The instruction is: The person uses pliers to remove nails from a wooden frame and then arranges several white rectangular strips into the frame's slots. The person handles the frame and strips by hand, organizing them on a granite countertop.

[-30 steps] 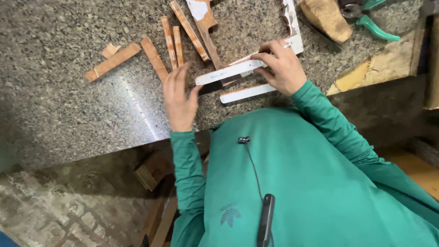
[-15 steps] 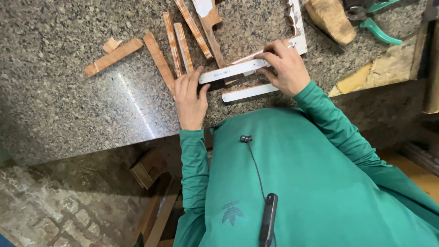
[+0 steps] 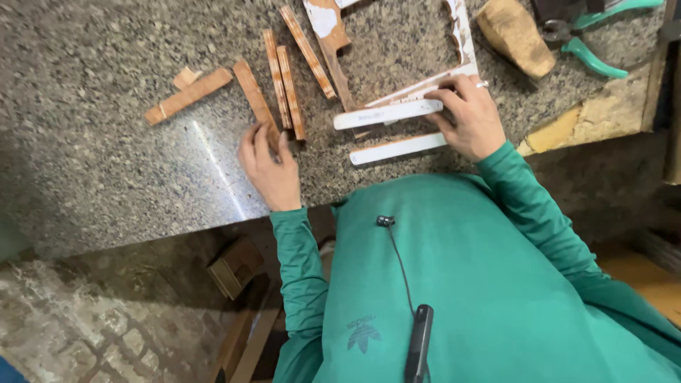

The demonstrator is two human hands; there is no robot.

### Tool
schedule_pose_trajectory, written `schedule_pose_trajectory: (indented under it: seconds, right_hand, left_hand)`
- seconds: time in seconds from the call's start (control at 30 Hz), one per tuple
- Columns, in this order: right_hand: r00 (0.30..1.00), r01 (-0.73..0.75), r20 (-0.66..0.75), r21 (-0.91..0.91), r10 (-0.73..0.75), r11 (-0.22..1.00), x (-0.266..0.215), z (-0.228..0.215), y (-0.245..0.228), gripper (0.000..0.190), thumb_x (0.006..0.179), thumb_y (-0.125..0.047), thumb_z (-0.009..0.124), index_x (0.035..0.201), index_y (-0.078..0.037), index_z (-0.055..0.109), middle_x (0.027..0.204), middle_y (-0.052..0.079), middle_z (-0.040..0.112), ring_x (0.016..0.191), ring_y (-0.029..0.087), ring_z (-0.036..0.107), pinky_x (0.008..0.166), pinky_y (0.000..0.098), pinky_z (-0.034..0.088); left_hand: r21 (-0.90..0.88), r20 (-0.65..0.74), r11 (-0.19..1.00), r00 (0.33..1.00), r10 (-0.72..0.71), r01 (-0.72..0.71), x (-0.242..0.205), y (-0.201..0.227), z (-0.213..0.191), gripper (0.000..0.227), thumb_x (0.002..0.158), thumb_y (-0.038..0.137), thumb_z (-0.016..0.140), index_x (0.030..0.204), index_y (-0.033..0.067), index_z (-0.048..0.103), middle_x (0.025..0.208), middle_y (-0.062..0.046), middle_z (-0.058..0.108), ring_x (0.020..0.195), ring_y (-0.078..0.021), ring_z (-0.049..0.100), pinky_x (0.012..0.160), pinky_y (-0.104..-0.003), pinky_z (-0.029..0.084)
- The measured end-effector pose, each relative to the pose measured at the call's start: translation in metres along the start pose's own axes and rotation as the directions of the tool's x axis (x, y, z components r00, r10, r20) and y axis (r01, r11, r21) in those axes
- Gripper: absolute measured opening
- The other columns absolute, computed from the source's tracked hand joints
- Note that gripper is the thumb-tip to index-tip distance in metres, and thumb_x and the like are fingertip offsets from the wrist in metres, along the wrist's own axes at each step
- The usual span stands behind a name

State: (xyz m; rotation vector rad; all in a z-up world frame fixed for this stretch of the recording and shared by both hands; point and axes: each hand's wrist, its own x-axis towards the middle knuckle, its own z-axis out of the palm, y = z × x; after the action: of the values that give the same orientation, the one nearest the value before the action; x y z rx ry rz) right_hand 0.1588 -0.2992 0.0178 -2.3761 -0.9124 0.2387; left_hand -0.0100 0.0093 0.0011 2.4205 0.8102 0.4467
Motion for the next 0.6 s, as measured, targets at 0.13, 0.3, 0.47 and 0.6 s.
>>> schedule_pose_trajectory:
  seconds: [0.13,0.3,0.47,0.6]
  right_hand:
    - [1.0,0.003,0.019,0.001,-0.003,1.0,0.001,-0.007,0.002,0.036,0.089,-0.014,0.082,0.122,-0.008,0.07,0.119,0.013,0.061,0.112,0.037,0.057,0.094,0.0477,0.049]
    - [0.999,0.037,0.024,-0.022,-0.036,0.999,0.003,-0.011,-0.001,0.039,0.087,-0.015,0.082,0.123,-0.008,0.07,0.117,0.014,0.059,0.113,0.038,0.057,0.094,0.0476,0.049]
    - [0.999,0.028,0.019,-0.016,-0.027,1.0,0.002,-0.009,-0.001,0.035,0.087,-0.014,0.082,0.12,-0.008,0.07,0.117,0.014,0.061,0.111,0.037,0.058,0.092,0.0469,0.049]
    - [0.999,0.007,0.033,-0.031,-0.006,1.0,-0.001,-0.007,0.0,0.032,0.088,-0.015,0.082,0.117,-0.008,0.071,0.113,0.012,0.061,0.108,0.035,0.059,0.089,0.0466,0.049]
  left_hand:
    - [0.025,-0.023,0.996,0.996,-0.08,0.081,0.01,-0.008,0.001,0.049,0.091,0.018,0.08,0.135,0.0058,0.062,0.132,-0.02,0.055,0.128,-0.0408,0.052,0.109,-0.052,0.041]
    - [0.065,-0.012,0.994,0.996,-0.087,0.088,0.014,-0.019,0.013,0.053,0.092,0.022,0.081,0.137,0.0058,0.059,0.13,-0.02,0.056,0.124,-0.041,0.054,0.107,-0.051,0.043]
    - [0.071,-0.019,0.995,0.997,-0.073,0.074,0.016,-0.022,0.01,0.057,0.086,0.018,0.082,0.136,0.0059,0.058,0.119,-0.016,0.058,0.104,-0.0357,0.061,0.09,-0.047,0.051]
    - [0.007,0.027,0.985,0.985,-0.173,0.173,0.018,-0.015,0.007,0.054,0.088,0.014,0.08,0.137,0.0089,0.059,0.107,-0.01,0.059,0.081,-0.0253,0.065,0.073,-0.042,0.054]
